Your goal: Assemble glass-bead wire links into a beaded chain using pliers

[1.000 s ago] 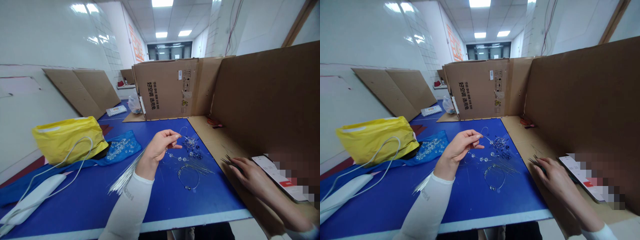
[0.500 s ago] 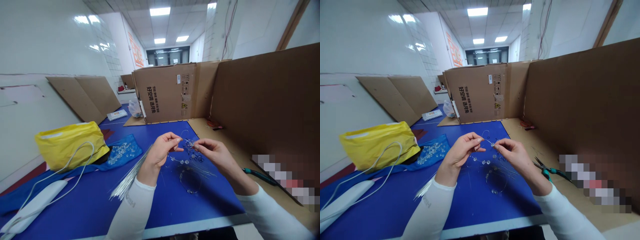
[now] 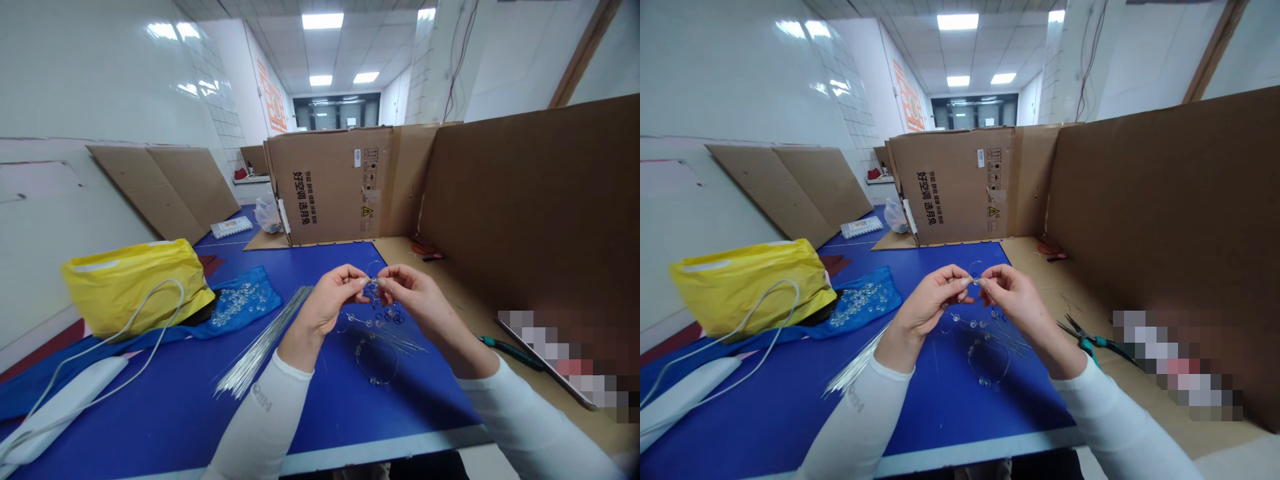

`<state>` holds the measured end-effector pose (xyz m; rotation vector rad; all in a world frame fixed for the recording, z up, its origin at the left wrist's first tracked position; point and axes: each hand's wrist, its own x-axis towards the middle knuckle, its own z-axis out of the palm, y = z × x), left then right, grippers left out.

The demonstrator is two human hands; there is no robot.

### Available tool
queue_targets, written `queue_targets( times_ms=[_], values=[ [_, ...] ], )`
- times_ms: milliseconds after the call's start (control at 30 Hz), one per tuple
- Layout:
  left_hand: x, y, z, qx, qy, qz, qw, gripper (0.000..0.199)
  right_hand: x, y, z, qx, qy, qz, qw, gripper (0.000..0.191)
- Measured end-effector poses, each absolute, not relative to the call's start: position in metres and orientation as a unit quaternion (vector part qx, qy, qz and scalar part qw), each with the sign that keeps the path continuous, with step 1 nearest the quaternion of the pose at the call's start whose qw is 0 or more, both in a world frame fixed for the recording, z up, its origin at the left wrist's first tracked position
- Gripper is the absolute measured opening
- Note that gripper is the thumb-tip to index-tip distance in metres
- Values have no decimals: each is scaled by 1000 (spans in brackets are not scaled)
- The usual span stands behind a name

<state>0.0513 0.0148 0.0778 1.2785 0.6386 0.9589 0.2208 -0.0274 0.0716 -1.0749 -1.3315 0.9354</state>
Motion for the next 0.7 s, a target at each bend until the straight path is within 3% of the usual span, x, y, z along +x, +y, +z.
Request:
queue_targets(
  times_ms=[367, 700],
  values=[
    [51, 14, 77, 582, 273, 401, 652, 37, 217, -27, 85, -462, -542, 428, 557, 30],
    [54, 14, 76, 598, 312, 408, 615, 30, 226, -25, 85, -491, -551, 414, 533, 36]
  ],
)
